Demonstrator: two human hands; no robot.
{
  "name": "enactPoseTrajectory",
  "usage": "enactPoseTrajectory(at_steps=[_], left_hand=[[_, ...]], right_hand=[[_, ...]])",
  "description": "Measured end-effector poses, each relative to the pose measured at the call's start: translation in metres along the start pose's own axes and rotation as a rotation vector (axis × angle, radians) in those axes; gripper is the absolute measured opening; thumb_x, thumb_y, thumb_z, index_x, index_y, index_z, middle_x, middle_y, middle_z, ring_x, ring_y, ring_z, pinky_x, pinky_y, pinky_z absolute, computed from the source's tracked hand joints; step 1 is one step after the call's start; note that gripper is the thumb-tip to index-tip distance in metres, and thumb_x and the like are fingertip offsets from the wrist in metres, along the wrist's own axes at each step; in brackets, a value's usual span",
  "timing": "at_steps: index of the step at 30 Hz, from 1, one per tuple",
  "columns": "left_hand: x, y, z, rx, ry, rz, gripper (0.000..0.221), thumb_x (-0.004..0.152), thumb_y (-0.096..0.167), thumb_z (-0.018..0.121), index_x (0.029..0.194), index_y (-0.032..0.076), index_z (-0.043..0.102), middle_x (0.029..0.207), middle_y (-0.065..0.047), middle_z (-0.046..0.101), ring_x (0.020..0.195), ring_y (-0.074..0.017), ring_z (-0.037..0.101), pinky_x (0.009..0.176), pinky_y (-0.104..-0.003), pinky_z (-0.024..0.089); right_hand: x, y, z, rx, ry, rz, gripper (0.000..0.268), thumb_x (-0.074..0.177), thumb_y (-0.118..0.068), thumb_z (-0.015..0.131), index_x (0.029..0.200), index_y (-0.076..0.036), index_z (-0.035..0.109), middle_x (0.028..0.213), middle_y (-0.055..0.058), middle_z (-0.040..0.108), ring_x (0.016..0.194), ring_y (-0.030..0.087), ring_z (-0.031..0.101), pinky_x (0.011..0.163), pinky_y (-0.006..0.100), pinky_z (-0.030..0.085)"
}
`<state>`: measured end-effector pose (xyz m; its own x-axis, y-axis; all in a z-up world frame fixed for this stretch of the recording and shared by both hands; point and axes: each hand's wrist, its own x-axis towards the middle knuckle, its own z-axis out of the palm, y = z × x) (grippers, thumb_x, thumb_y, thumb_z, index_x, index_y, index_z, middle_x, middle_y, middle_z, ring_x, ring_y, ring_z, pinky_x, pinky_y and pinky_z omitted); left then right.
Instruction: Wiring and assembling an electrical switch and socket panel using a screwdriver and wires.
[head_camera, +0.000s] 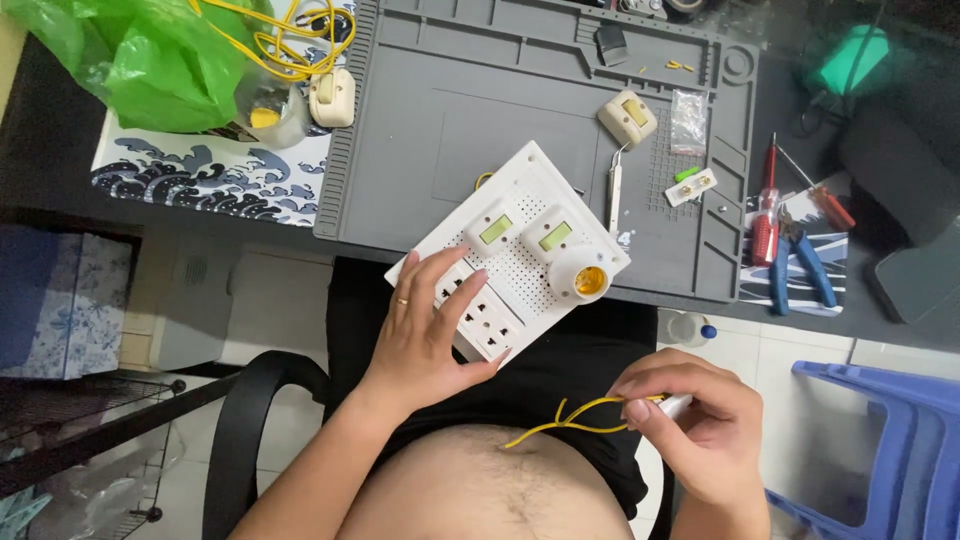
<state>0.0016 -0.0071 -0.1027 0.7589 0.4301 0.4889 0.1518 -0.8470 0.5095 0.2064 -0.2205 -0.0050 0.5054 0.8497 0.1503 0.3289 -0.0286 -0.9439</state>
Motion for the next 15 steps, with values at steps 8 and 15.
enactPoseTrajectory(at_steps=[8,15], left_hand=[[-0.002,0.005,0.012,0.019,0.092,-0.047,0.116,0.081,0.05,0.096,0.162,0.019,0.019,0.159,-0.027,0.041,0.151,-0.0404,0.046,0.129,-0.073,0.03],[0.005,0.011,-0.023,-0.869,0.333,-0.389,0.093,0.087,0.052,0.074,0.153,-0.001,0.034,0.156,-0.023,0.047,0.143,-0.0307,0.051,0.125,-0.041,0.041]], right_hand=[[-0.001,0.0,-0.005,0.085,-0.025,-0.013,0.018,0.094,-0.02,0.068,0.089,-0.003,0.073,0.07,0.007,0.066,0.064,0.019,0.059,0.059,0.027,0.046],[-0.007,0.008,-0.015,0.256,0.001,-0.05,0.034,0.099,-0.038,0.068,0.091,-0.005,0.07,0.061,0.003,0.058,0.062,0.017,0.056,0.065,0.031,0.048]])
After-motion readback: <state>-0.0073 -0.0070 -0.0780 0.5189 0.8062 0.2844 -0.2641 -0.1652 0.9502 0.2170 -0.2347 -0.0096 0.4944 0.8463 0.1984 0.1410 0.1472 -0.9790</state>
